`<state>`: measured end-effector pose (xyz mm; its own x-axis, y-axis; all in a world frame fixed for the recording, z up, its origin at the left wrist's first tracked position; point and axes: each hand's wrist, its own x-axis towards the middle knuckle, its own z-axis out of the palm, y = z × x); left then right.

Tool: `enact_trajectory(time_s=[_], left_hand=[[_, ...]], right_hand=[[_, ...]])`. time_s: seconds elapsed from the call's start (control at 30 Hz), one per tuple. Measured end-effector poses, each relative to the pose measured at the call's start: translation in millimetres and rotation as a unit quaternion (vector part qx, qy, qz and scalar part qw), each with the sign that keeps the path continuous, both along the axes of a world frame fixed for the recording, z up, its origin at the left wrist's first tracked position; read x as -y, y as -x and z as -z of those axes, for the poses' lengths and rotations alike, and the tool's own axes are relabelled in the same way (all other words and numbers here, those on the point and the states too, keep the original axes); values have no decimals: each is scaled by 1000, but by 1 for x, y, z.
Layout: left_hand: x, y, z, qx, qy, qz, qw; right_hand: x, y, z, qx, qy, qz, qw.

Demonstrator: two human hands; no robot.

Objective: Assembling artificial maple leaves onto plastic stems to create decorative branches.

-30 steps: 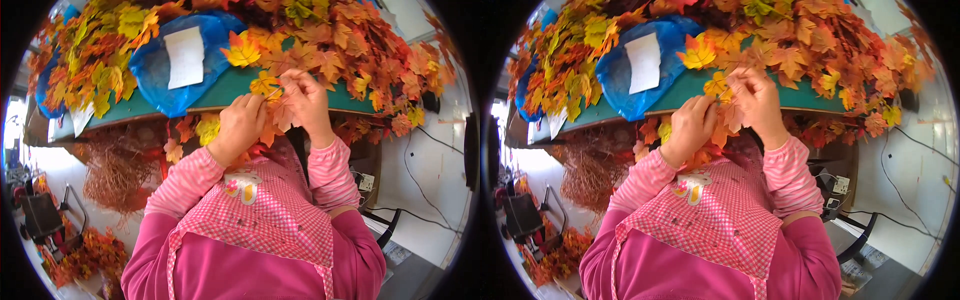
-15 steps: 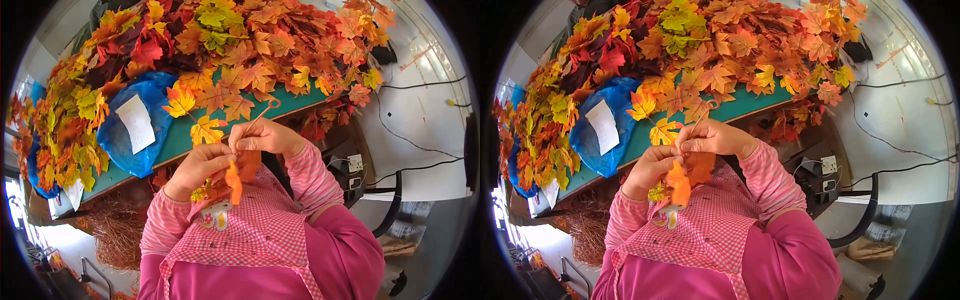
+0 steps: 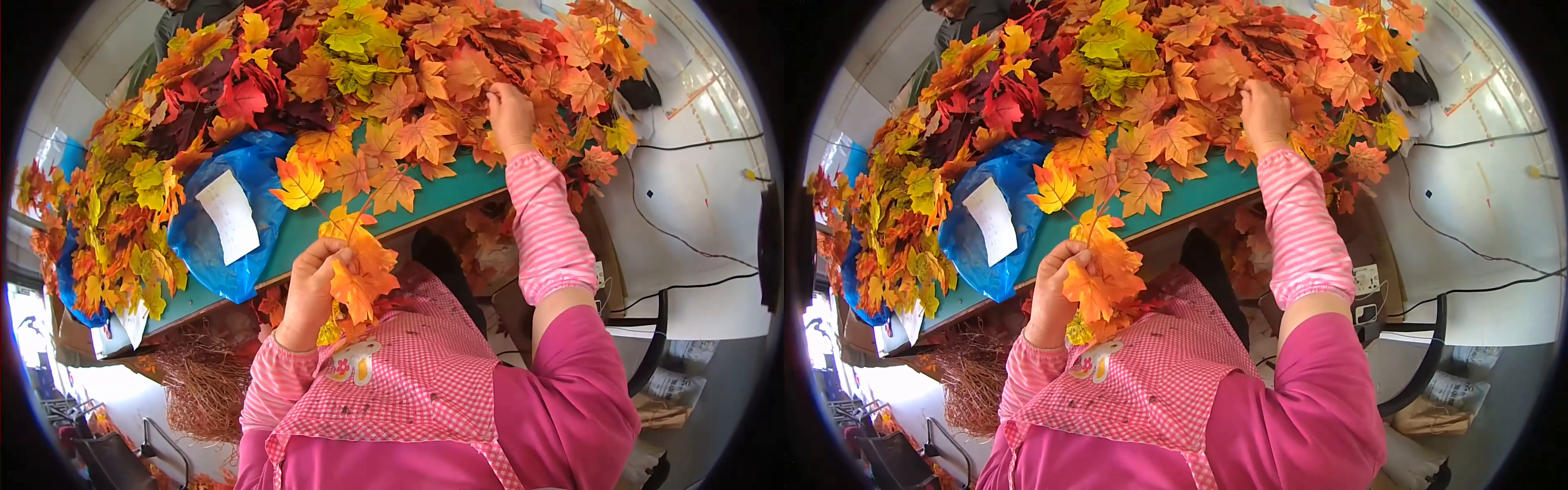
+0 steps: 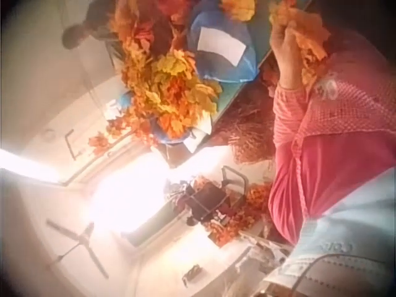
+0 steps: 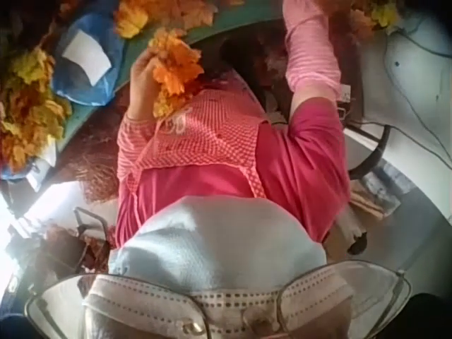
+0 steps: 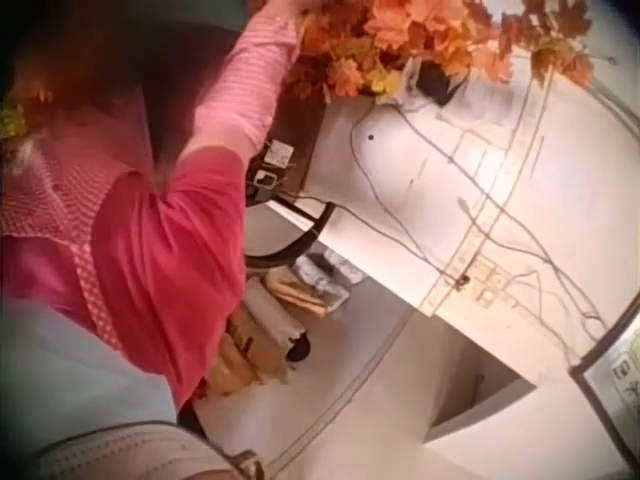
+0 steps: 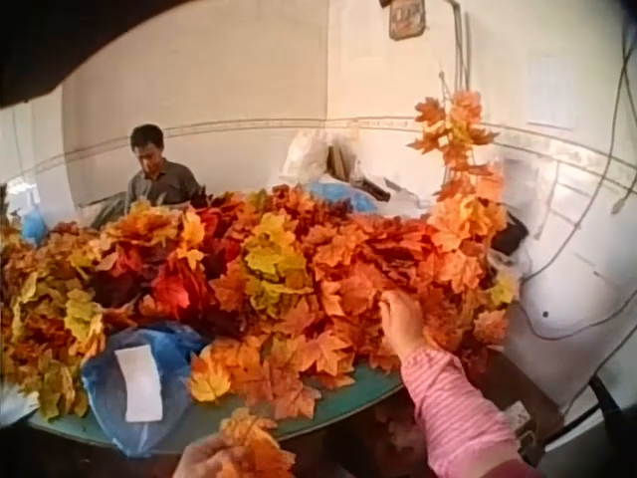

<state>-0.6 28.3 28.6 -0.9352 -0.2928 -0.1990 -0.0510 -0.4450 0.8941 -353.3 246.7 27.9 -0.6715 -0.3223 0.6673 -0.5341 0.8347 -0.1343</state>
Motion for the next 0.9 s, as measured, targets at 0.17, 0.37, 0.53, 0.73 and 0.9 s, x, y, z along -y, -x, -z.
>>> enact_trajectory(time_s=[0.17,0.37,0.53,0.73,0.9], left_hand=[[0,0,2,-21,2,-24,999],[-14,-3,-6,27,343,-60,937],[-7,-4,0,-30,507,-196,839],[11,-6,9,28,433,-236,870],[5,-7,8,3,435,-229,871]], right_hand=[[-13,20,-20,231,463,-92,851],[-14,26,-68,286,671,-304,614],[21,-62,-79,226,240,-302,894],[51,-166,-76,156,160,-451,864],[82,-215,-50,420,170,-451,769]])
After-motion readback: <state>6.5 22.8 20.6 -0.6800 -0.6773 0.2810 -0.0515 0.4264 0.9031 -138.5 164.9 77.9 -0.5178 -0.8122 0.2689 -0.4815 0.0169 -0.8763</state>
